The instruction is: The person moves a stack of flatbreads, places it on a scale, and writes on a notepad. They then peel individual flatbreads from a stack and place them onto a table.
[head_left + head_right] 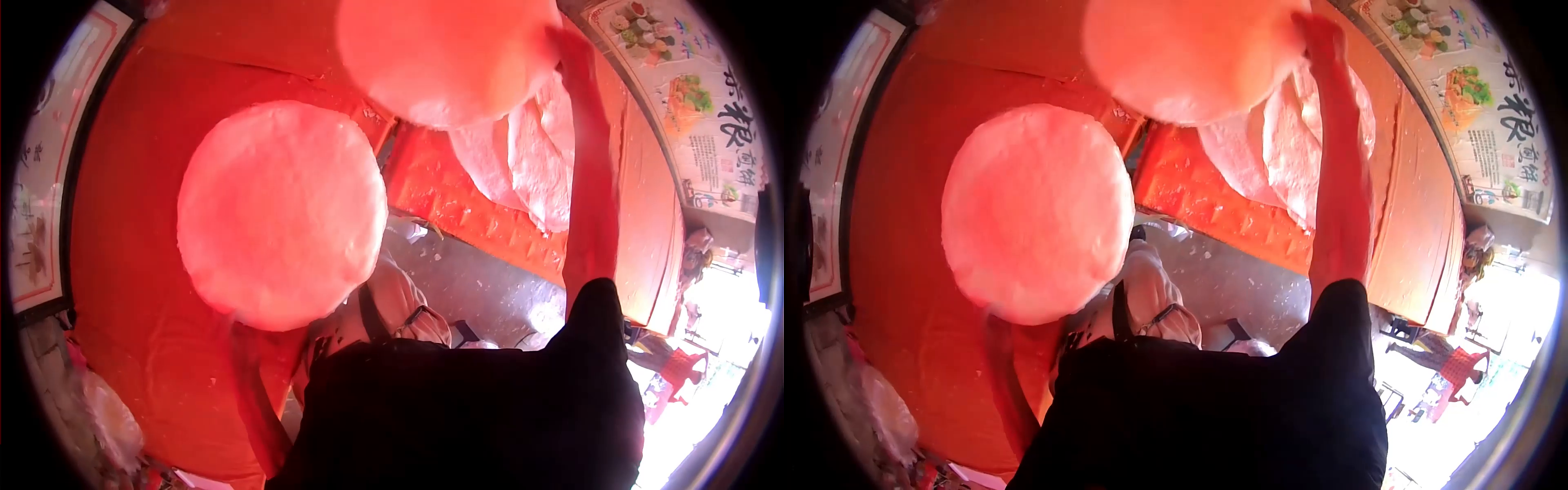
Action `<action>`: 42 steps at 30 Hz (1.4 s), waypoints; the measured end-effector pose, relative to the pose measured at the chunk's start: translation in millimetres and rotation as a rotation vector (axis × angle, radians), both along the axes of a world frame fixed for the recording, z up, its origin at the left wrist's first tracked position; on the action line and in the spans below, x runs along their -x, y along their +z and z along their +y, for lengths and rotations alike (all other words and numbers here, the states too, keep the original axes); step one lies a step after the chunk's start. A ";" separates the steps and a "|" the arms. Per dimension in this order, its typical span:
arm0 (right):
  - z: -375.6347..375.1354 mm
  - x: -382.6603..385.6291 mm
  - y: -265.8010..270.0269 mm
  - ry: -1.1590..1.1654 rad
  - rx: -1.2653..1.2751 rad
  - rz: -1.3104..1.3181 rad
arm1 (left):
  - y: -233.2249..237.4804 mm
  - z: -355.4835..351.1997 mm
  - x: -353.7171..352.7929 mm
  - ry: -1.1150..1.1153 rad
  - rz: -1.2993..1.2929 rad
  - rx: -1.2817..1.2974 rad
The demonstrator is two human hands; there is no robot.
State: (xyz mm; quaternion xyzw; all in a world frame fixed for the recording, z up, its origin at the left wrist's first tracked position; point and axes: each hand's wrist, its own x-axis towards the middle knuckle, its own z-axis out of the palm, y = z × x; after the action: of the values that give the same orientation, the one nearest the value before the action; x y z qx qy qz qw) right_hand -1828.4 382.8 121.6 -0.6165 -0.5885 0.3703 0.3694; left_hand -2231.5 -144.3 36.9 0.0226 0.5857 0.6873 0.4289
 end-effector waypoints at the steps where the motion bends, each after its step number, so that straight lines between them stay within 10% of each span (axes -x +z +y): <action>1: 2.5 -7.1 -10.3 -0.041 -0.041 -0.123 | -0.7 -0.8 0.6 0.003 0.001 0.003; 2: -5.9 -3.5 -21.9 -0.055 -0.152 -0.267 | -1.6 -1.5 0.5 0.007 0.001 0.004; 3: -32.3 22.4 -48.2 -0.060 -0.797 -0.460 | -1.4 -2.4 0.5 0.009 0.007 0.006; 8: -272.1 208.6 -66.7 0.819 0.307 0.220 | 0.4 -5.6 -3.5 0.029 0.043 0.022; 12: -377.1 278.1 -61.3 1.109 0.528 0.195 | 6.5 -8.7 -3.3 0.049 0.048 0.003; 20: -375.1 278.6 -68.8 1.144 0.830 0.417 | 14.4 -15.8 -6.5 0.085 0.039 -0.022; 31: -418.8 297.7 -76.0 1.145 0.135 -0.168 | 14.9 -10.7 -10.2 0.079 0.039 -0.033; 35: -412.6 296.3 -86.0 0.973 0.436 0.017 | 13.8 -9.3 -13.1 0.076 0.037 -0.031; 42: -412.7 304.9 -93.6 1.298 -0.089 -0.305 | 1.1 -0.1 -14.4 0.035 0.038 -0.033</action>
State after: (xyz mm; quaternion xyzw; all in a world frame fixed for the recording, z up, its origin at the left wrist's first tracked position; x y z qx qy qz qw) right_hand -2133.3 -29.9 28.1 -0.1669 -0.9005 0.4015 0.0093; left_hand -2217.1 -144.3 38.0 0.0323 0.5826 0.7039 0.4050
